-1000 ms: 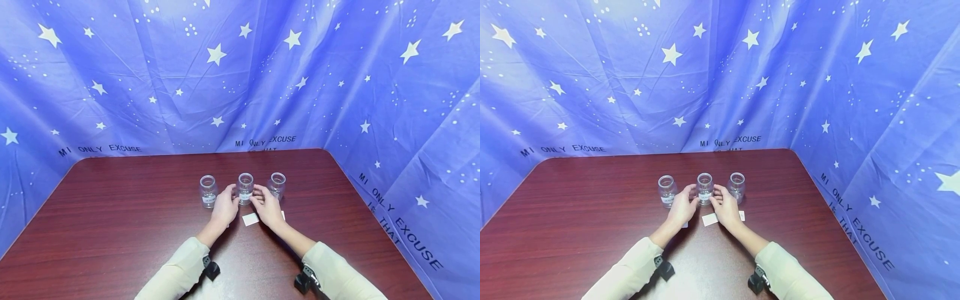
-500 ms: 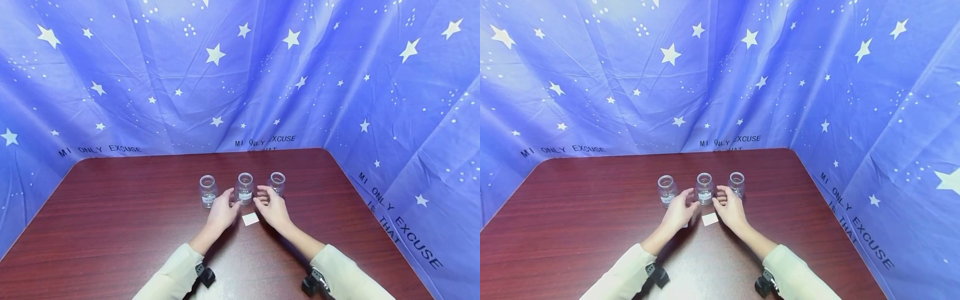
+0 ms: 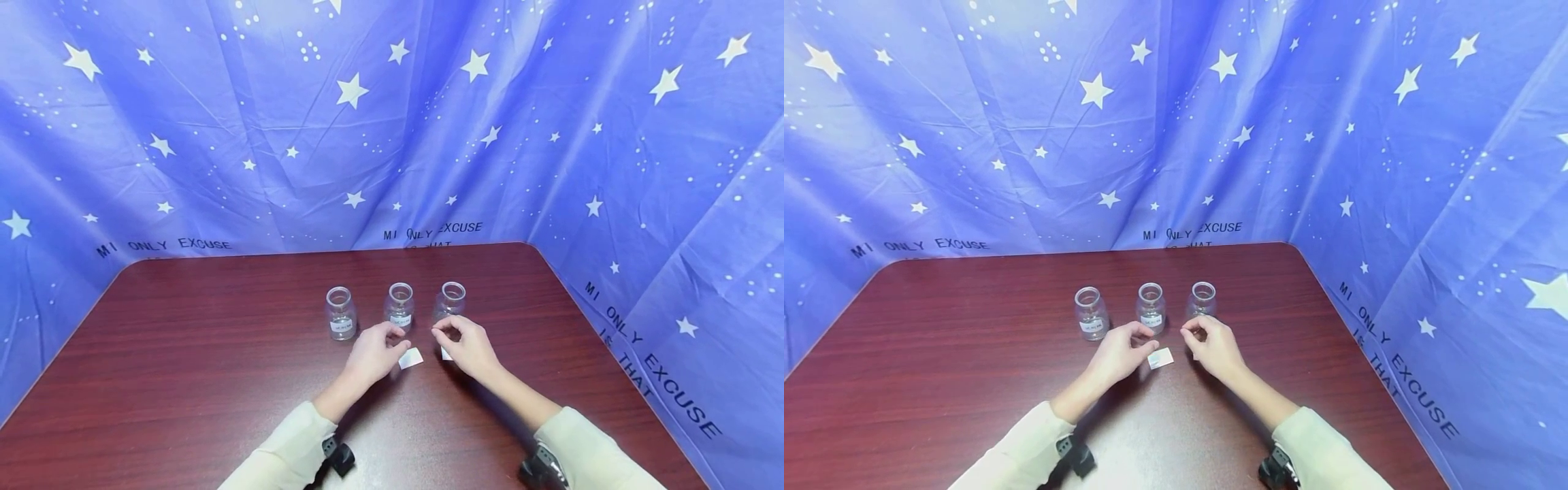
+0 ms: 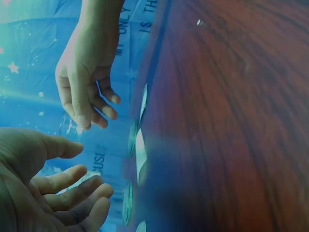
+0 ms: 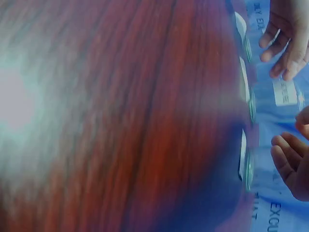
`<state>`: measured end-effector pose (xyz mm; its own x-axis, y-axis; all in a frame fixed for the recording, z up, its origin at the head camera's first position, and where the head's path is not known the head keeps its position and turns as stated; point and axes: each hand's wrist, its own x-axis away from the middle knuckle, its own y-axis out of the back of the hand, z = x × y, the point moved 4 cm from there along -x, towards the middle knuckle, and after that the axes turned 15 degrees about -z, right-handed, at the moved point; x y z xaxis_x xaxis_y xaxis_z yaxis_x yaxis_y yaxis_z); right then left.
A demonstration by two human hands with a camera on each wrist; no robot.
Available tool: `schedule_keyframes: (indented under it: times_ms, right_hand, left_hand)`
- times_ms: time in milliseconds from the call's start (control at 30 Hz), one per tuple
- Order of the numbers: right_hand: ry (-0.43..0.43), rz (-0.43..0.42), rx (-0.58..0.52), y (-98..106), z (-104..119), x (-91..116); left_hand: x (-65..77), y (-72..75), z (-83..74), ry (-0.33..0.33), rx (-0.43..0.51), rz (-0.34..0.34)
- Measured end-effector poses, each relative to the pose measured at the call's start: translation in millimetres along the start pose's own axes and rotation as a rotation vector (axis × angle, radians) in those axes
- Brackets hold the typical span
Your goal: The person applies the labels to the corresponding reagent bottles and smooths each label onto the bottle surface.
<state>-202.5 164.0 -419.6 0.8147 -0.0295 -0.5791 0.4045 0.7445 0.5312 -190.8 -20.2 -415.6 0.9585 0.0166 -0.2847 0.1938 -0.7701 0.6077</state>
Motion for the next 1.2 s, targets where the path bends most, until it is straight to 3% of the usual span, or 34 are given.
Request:
schedule_keyframes:
  times_ms: [267,600,833,1100,1200]
  right_hand:
    - [0.006,0.080,0.051,16,-17,-3]
    - [0.006,0.221,0.096,28,-38,-2]
    - [0.057,0.238,0.123,29,-45,2]
    - [0.073,0.245,0.117,26,-49,5]
    - [0.094,0.266,0.130,24,-49,6]
  left_hand:
    - [5.9,-21.0,-14.7,-0.059,-0.044,0.072]
    - [6.7,-48.5,-36.3,-0.162,-0.212,0.134]
    - [4.5,-62.9,-44.0,-0.210,-0.352,0.108]
    - [0.0,-71.8,-41.8,-0.274,-0.492,0.037]
    - [-1.1,-73.0,-42.0,-0.275,-0.533,0.049]
